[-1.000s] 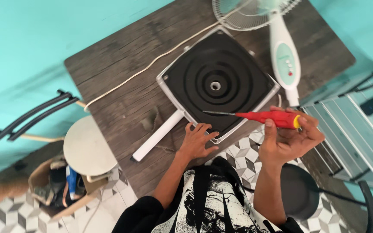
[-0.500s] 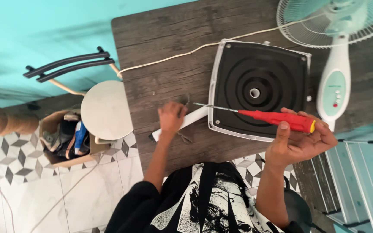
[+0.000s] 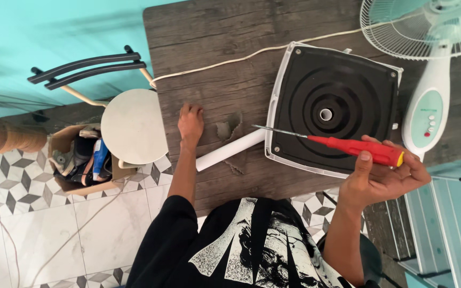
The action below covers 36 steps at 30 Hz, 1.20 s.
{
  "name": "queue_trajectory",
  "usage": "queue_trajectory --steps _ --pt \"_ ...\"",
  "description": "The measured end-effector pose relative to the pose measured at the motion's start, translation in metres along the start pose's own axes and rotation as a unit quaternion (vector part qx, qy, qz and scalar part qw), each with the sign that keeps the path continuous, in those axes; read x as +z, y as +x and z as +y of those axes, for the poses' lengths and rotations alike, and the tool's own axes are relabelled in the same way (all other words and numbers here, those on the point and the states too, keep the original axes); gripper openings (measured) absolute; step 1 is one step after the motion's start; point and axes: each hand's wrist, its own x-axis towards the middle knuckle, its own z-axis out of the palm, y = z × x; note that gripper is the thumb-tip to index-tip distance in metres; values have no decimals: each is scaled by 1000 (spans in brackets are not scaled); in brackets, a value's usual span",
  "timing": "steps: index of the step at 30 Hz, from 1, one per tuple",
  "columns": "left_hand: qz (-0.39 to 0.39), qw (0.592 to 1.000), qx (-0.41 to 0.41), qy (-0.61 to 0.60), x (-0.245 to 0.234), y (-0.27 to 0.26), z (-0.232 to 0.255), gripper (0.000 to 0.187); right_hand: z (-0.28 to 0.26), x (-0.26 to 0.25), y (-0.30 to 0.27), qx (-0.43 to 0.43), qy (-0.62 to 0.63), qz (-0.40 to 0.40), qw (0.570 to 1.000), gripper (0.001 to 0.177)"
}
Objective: The person places a black square appliance base on a wooden table and uses a red-handled screwdriver to tighten screws at each corner. The person handles screws and the screwdriver throughout the task.
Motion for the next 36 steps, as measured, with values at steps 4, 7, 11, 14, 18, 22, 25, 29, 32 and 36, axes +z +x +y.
queue_trajectory --steps 4,7,11,14,18,22,25,29,32,36 --pt "58 992 -10 -111 3 -4 12 6 8 -20 -5 16 17 18 1000 55" --pt "56 980 -25 -192 5 -11 46 8 12 -39 -7 40 17 49 998 56" --pt "46 965 -9 -259 11 -26 116 11 16 -66 -5 60 27 109 992 61" --pt "28 946 58 -318 21 -41 178 13 16 -93 -3 79 34 136 987 61" --pt "-94 909 52 -402 32 -73 255 11 15 -141 -8 64 40 146 986 61" --pt "-188 881 132 -415 39 -98 312 9 17 -188 -27 44 13 172 984 53" --pt "-277 857 139 -411 50 -114 343 9 17 -221 -41 33 1 200 979 49" --pt "-375 821 215 -372 74 -120 376 10 10 -256 -51 37 -1 235 971 47" --pt "-425 789 267 -354 99 -121 398 12 4 -278 -55 45 20 256 965 44" --pt "-419 793 322 -303 124 -117 423 12 3 -299 -53 62 65 288 953 38"
